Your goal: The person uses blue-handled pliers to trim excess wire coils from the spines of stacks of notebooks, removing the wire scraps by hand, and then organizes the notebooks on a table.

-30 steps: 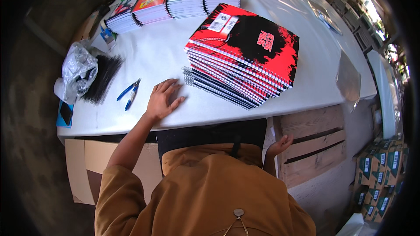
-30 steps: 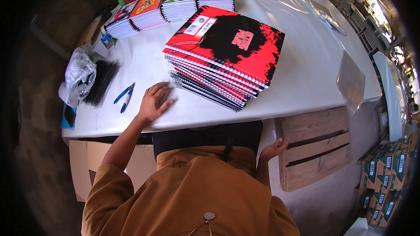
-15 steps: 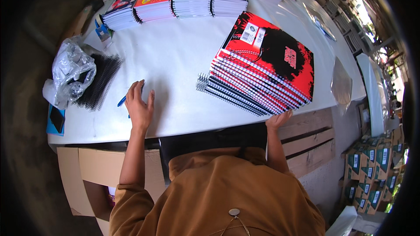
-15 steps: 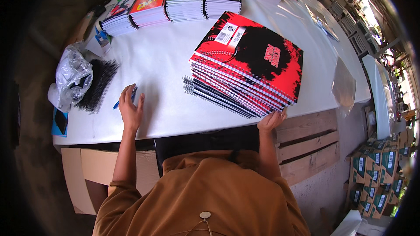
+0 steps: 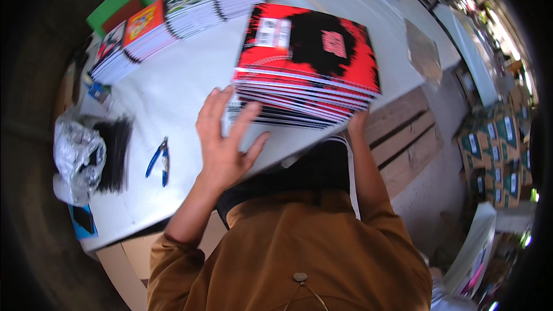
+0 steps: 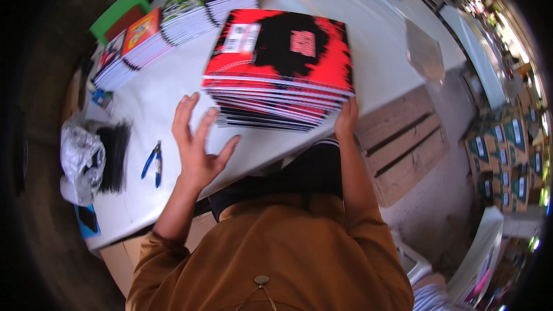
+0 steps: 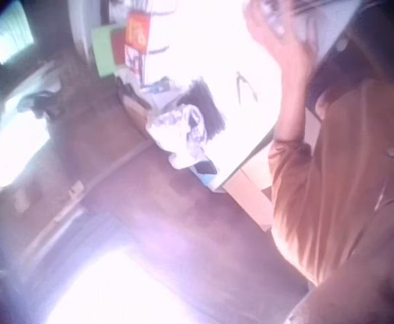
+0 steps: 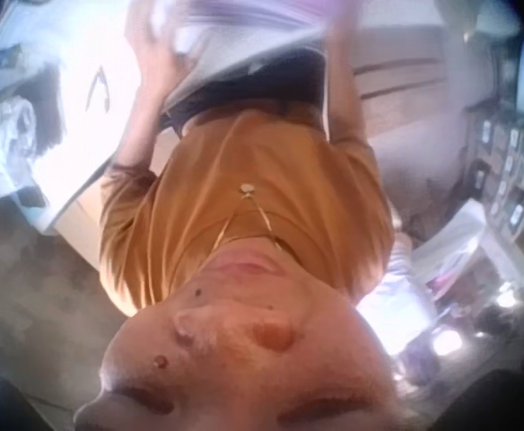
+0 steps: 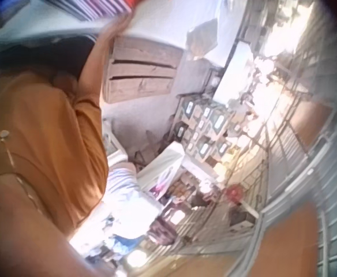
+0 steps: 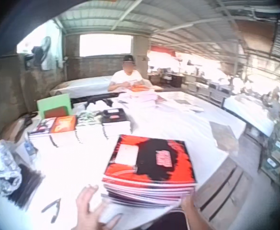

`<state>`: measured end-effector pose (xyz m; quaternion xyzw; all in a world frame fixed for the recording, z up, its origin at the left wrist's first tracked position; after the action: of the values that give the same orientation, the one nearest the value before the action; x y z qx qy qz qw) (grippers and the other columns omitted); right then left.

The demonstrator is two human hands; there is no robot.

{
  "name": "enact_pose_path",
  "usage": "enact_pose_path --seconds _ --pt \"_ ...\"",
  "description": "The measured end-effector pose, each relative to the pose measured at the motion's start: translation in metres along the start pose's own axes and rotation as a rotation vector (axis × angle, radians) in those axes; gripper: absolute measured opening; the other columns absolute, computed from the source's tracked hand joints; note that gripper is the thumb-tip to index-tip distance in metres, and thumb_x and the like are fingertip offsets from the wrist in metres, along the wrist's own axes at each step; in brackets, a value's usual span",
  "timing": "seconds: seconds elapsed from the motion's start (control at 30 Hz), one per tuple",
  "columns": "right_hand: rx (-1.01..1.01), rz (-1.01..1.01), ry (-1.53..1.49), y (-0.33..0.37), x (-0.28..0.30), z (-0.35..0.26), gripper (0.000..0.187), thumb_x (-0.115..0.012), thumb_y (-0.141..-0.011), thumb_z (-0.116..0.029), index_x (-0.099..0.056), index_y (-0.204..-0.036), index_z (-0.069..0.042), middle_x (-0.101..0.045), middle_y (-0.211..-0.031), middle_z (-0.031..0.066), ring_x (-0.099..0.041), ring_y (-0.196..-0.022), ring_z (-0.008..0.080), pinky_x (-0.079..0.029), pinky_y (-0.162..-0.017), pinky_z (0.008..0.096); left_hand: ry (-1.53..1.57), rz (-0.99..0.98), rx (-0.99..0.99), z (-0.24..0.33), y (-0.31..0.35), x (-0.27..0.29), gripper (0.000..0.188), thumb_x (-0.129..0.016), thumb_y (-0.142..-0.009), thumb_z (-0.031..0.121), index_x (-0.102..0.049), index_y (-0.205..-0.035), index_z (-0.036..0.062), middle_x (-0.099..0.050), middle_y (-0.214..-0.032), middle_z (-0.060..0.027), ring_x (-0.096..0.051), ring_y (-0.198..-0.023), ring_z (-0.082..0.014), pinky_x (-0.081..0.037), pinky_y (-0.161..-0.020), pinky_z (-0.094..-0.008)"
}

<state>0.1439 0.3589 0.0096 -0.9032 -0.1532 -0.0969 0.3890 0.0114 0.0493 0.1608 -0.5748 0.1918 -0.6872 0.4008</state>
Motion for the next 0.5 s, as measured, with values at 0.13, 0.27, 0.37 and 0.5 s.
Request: enact_pose_path --seconds 0.13,0.27,0.37,0.5 --pt "-0.398 -0.157 -0.822 -0.085 -0.023 -0.015 0.060 -0.031 -0.092 -0.052 -0.042 -0.131 -0.007 -0.057 -0.116 0.0126 -0.050 -0.110 0.0208 -0.036 -0.094 0.0362 -0.199 -0.030 -0.228 0.020 -0.029 -0.049 0.077 -0.081 -0.059 0.037 -0.046 -0.127 0.0242 -0.031 -0.140 -0.0172 -0.025 -0.129 -0.0378 -0.014 -0.103 -0.0531" --pt "-0.447 -0.519 -1.214 -0.141 -0.065 -0.029 0.069 -0.021 -0.092 -0.059 -0.042 -0.130 -0.005 -0.054 -0.120 0.0095 -0.047 -0.113 0.0187 -0.034 -0.099 0.0357 -0.313 -0.026 -0.293 0.019 -0.048 -0.079 0.089 -0.077 -0.053 0.056 -0.043 -0.130 0.0260 -0.034 -0.137 -0.0145 -0.029 -0.127 -0.0363 -0.009 -0.104 -0.0513" --pt "-0.264 -0.676 -1.136 -0.152 -0.083 -0.050 0.070 -0.017 -0.093 -0.058 -0.041 -0.130 -0.004 -0.052 -0.122 0.0075 -0.046 -0.113 0.0171 -0.033 -0.101 0.0340 -0.363 -0.034 -0.289 0.027 -0.061 -0.085 0.095 -0.076 -0.052 0.060 -0.041 -0.131 0.0218 -0.033 -0.136 -0.0157 -0.031 -0.126 -0.0366 -0.013 -0.104 -0.0519" --pt "-0.251 -0.733 -1.065 -0.162 -0.084 -0.049 0.070 -0.015 -0.093 -0.058 -0.039 -0.131 -0.004 -0.050 -0.124 0.0067 -0.044 -0.114 0.0163 -0.032 -0.102 0.0328 -0.384 -0.047 -0.268 0.032 -0.071 -0.088 0.100 -0.077 -0.050 0.060 -0.038 -0.133 0.0194 -0.033 -0.136 -0.0168 -0.031 -0.125 -0.0372 -0.014 -0.104 -0.0519"
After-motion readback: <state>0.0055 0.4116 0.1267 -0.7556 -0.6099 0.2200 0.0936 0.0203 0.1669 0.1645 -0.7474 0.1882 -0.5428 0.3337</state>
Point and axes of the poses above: each hand's wrist, its own y-axis away from the middle knuckle, its own x-axis out of the back of the hand, z = x × y, the point moved 3 cm from there along -y, towards the middle knuckle
